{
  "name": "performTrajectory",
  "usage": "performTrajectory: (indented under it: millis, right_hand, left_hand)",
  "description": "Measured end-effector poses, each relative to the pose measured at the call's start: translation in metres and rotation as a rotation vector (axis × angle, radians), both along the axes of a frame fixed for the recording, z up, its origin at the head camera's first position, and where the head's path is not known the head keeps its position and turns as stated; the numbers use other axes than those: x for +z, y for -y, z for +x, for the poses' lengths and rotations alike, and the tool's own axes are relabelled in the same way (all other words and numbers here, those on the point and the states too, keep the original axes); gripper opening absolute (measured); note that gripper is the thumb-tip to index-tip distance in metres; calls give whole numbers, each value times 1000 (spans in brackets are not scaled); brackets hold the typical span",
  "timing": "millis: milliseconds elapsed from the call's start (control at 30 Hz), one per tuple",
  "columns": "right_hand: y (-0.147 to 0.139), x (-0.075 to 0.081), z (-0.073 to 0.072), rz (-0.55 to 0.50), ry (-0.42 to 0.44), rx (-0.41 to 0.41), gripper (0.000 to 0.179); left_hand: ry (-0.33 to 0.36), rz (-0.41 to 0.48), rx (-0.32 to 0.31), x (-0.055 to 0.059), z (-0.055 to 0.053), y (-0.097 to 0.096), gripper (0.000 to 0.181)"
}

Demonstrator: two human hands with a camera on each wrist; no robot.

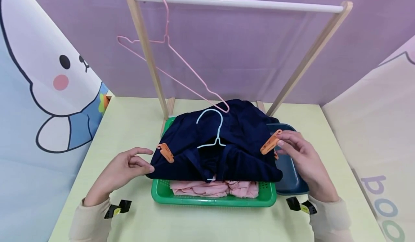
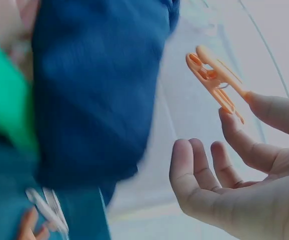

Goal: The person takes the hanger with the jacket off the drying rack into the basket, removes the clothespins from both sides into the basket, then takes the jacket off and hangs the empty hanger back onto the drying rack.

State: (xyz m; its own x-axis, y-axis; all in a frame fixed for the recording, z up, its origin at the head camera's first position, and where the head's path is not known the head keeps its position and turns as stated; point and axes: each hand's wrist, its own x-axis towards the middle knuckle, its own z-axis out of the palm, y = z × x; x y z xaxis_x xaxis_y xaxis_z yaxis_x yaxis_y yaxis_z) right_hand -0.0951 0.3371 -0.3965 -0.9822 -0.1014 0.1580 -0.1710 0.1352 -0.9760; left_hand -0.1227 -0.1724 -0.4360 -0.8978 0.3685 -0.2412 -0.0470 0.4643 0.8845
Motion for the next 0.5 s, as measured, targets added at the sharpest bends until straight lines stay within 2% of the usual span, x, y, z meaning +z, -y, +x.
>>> performTrajectory:
  millis: [167,267,433,500]
  right_hand:
    - [-23,0,2,297,-32,-119,24]
    - [-33,-6,2,472,-85,-165,21]
    - [-42,-23,-4,609,-183,-217,15]
    - [-45,-30,-6,668,-186,-259,12]
  left_hand:
    - [0,5,1,0,0,0,53]
    - [4,3,2,0,0,0,53]
    - [5,0,4,0,0,0,53]
    - [7,-3,5,0,0,0,53]
